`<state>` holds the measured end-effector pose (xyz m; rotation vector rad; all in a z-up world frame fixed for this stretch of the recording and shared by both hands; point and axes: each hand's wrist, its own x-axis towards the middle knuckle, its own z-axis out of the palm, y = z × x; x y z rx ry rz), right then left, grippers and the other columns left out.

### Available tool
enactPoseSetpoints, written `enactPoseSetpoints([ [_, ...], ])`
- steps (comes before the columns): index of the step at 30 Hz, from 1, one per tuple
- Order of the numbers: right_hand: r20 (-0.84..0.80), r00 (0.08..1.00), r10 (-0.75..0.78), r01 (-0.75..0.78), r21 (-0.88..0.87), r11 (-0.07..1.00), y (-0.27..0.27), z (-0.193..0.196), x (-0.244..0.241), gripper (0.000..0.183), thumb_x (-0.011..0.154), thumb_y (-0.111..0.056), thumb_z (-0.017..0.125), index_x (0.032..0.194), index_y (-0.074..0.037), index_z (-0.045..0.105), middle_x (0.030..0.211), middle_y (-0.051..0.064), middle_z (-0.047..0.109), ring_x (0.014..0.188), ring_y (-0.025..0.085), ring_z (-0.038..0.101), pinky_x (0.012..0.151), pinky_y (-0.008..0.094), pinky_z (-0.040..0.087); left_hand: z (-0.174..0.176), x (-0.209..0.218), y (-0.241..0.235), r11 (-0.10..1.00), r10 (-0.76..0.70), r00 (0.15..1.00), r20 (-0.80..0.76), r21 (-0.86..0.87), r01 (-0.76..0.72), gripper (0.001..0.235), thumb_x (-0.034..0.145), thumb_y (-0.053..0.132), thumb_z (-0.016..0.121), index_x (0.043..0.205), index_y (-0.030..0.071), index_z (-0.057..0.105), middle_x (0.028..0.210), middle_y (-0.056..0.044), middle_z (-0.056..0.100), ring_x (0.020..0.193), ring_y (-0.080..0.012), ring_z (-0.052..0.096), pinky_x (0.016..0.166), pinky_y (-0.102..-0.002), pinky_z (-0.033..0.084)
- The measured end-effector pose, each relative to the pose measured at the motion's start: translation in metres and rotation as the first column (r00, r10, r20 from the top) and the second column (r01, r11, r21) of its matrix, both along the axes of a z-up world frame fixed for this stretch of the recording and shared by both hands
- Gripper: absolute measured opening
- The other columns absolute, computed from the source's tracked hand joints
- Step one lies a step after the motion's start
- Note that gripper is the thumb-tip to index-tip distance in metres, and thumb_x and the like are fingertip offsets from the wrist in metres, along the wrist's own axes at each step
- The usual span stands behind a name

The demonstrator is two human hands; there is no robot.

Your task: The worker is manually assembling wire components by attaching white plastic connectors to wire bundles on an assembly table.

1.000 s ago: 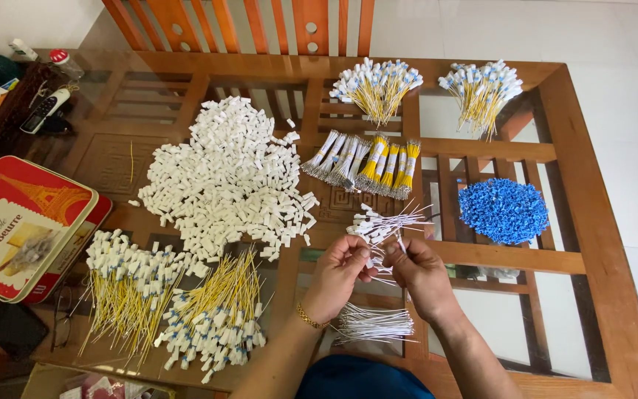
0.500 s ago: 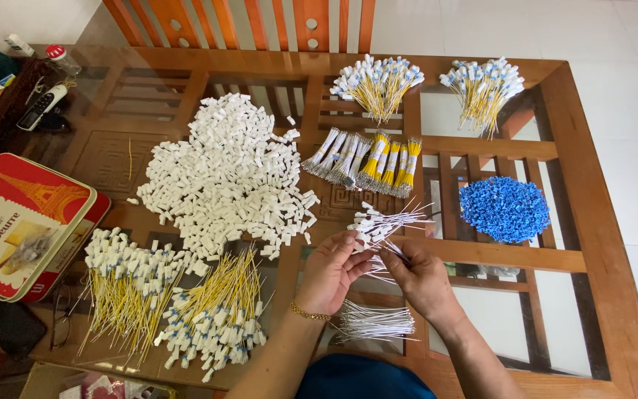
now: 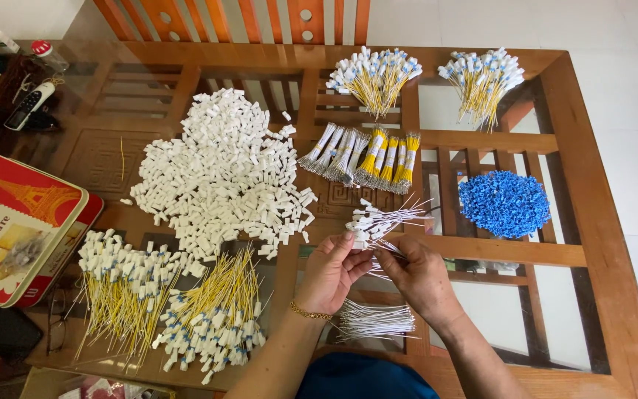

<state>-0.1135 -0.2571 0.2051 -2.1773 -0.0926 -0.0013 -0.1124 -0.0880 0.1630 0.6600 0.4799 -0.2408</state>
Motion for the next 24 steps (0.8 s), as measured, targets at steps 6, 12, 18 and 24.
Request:
enactPoseSetpoints([
  [6, -0.002, 1.0, -0.012, 0.012, -0.021, 1.0, -0.001, -0.003, -0.001, 0.017, 0.084, -0.029, 0.083, 0.091, -0.014, 0.081, 0.075, 0.016, 0.071, 0.075, 0.038, 0.073, 0.069, 0.044, 0.057, -0.005, -0.001, 0.004, 0.999, -0.036, 0.999, -0.034, -0.042, 0.034, 0.029, 0.096, 0.03, 0.074, 0.097, 0.007, 0.057, 0.083, -0.011, 0.063, 0.085, -0.0301, 0.077, 0.077, -0.043, 0.067],
  [12, 0.003, 1.0, 0.015, -0.015, -0.04, 0.999, 0.002, -0.001, 0.0, 0.019, 0.085, -0.031, 0.083, 0.092, -0.014, 0.08, 0.076, 0.013, 0.071, 0.076, 0.034, 0.074, 0.071, 0.041, 0.059, -0.015, -0.001, 0.002, 0.997, -0.074, 0.997, -0.023, 0.036, 0.075, 0.03, 0.094, 0.032, 0.076, 0.099, 0.009, 0.057, 0.088, -0.014, 0.067, 0.087, -0.0307, 0.078, 0.078, -0.042, 0.066],
  [18, -0.099, 0.992, 0.073, -0.073, 0.004, 0.997, 0.01, 0.02, 0.001, 0.021, 0.094, -0.032, 0.072, 0.097, -0.011, 0.075, 0.081, 0.018, 0.07, 0.084, 0.039, 0.073, 0.075, 0.048, 0.057, -0.012, -0.001, 0.005, 0.996, -0.053, 0.998, -0.029, 0.069, 0.055, 0.032, 0.092, 0.032, 0.078, 0.098, 0.009, 0.056, 0.086, -0.016, 0.068, 0.086, -0.0324, 0.078, 0.076, -0.043, 0.066],
  [24, -0.027, 0.996, 0.088, -0.09, -0.072, 0.993, 0.01, -0.007, 0.005, 0.019, 0.091, -0.027, 0.075, 0.091, -0.008, 0.072, 0.076, 0.02, 0.068, 0.078, 0.042, 0.072, 0.07, 0.047, 0.057, -0.032, 0.0, -0.002, 0.992, -0.033, 0.997, -0.064, 0.118, 0.04, 0.034, 0.092, 0.033, 0.079, 0.099, 0.009, 0.056, 0.088, -0.019, 0.07, 0.085, -0.0318, 0.078, 0.075, -0.042, 0.066],
])
